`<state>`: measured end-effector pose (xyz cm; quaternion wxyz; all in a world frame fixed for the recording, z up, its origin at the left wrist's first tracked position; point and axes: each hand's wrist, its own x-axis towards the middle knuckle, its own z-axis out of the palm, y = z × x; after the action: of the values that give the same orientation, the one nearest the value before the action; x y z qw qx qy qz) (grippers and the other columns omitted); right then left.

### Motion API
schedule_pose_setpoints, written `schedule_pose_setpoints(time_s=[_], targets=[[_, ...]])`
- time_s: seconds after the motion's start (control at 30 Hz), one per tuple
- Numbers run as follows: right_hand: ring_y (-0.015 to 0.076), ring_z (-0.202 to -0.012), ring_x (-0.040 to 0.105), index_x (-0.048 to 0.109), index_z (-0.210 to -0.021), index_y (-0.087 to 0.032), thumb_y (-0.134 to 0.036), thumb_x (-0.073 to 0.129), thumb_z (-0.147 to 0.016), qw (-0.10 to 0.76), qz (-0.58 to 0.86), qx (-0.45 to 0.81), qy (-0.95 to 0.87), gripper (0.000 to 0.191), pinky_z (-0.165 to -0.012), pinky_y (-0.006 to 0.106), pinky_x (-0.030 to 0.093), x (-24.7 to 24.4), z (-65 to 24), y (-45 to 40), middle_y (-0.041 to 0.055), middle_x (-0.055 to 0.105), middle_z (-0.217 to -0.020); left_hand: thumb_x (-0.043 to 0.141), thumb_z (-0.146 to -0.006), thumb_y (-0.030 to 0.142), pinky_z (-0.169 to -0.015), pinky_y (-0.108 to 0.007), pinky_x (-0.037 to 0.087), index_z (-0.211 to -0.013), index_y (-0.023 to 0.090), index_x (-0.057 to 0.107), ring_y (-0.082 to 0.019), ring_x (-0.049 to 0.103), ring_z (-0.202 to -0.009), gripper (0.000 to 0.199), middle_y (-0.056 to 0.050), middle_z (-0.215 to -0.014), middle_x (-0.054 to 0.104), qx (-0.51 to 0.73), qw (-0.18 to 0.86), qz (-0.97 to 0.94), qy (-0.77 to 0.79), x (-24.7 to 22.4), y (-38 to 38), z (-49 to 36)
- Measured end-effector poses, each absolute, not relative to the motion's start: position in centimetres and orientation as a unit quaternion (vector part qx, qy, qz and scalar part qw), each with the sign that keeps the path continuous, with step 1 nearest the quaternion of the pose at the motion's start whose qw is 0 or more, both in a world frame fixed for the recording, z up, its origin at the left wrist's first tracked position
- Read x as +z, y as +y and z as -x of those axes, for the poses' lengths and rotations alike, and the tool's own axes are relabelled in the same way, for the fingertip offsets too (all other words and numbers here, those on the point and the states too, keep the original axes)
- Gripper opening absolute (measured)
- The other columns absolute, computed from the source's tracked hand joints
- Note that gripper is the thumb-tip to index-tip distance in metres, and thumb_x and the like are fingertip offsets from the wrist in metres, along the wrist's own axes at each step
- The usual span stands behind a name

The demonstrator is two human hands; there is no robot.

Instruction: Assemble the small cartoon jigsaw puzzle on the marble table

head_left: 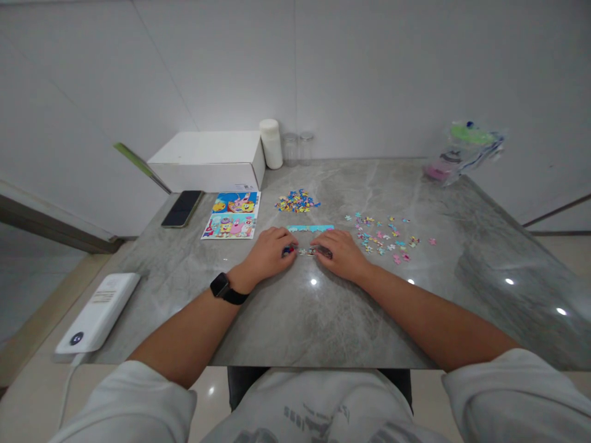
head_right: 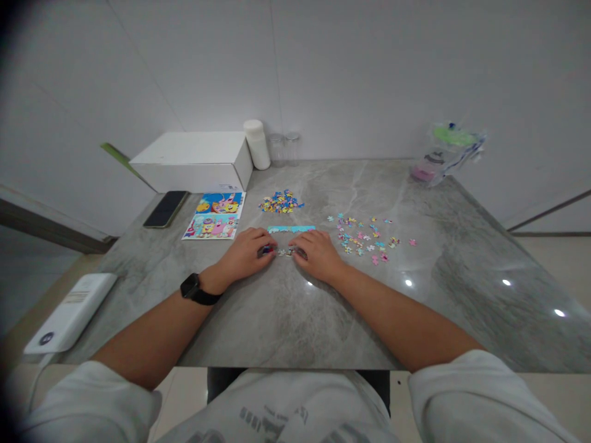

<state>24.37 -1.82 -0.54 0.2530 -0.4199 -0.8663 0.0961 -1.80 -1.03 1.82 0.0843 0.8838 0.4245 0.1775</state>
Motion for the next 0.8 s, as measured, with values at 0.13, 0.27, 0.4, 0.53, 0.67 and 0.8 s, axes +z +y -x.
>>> schedule_pose_setpoints(time_s=[0.13,0.27,0.4,0.53,0.67,0.8], targets=[[0.0304,-0.114,0.065,0.075,-0.114,-0.025,-0.026,0.070,-0.094,0.243,0.419,0.098,-0.869,0.021,-0.102,0.048,0.041,-0.7,-24.1,-1.7,0.0090,0.078,-0.117,0.071,-0.096,0.036,-0.099,-0.047,0.050,-0.112,0.024,0.076,-0.028,0.064,-0.109,0.021,-0.009,-0.116,0.072,0.187,0.088,-0.884,0.418,1.1,-1.0,1.2],[0.0300,-0.112,0.065,0.075,-0.112,-0.027,-0.023,0.070,-0.093,0.237,0.419,0.100,-0.871,0.020,-0.101,0.048,0.041,-0.9,-23.9,-1.6,0.0077,0.079,-0.113,0.071,-0.095,0.033,-0.099,-0.048,0.050,-0.108,0.025,0.077,-0.028,0.064,-0.107,0.017,-0.008,-0.113,0.072,0.192,0.103,-0.883,0.416,0.7,-0.9,0.6],[0.0292,-0.111,0.066,0.076,-0.110,-0.027,-0.022,0.070,-0.092,0.238,0.422,0.107,-0.868,0.019,-0.100,0.047,0.041,-1.0,-23.8,-1.5,0.0069,0.078,-0.111,0.072,-0.092,0.031,-0.098,-0.047,0.050,-0.104,0.024,0.076,-0.027,0.064,-0.105,0.014,-0.008,-0.110,0.072,0.195,0.109,-0.879,0.422,0.7,-0.9,0.4],[0.0286,-0.109,0.067,0.076,-0.110,-0.027,-0.023,0.070,-0.093,0.237,0.419,0.112,-0.870,0.018,-0.100,0.047,0.040,-1.0,-23.8,-1.5,0.0062,0.079,-0.110,0.073,-0.091,0.029,-0.099,-0.046,0.049,-0.105,0.023,0.074,-0.027,0.063,-0.106,0.015,-0.007,-0.111,0.072,0.200,0.111,-0.879,0.418,0.5,-0.8,0.2],[0.0289,-0.110,0.067,0.075,-0.111,-0.026,-0.023,0.070,-0.092,0.242,0.421,0.118,-0.866,0.020,-0.100,0.046,0.040,-1.0,-23.7,-1.5,0.0068,0.079,-0.112,0.073,-0.093,0.031,-0.099,-0.045,0.048,-0.106,0.024,0.075,-0.027,0.063,-0.109,0.015,-0.007,-0.113,0.072,0.201,0.106,-0.881,0.415,0.1,-0.7,-0.1],[0.0290,-0.110,0.067,0.074,-0.114,-0.026,-0.023,0.071,-0.092,0.243,0.422,0.117,-0.866,0.023,-0.100,0.047,0.041,-1.0,-23.7,-1.5,0.0074,0.079,-0.113,0.071,-0.095,0.032,-0.100,-0.046,0.048,-0.105,0.024,0.075,-0.026,0.063,-0.110,0.013,-0.007,-0.113,0.072,0.199,0.104,-0.881,0.416,-0.1,-0.6,-0.1]])
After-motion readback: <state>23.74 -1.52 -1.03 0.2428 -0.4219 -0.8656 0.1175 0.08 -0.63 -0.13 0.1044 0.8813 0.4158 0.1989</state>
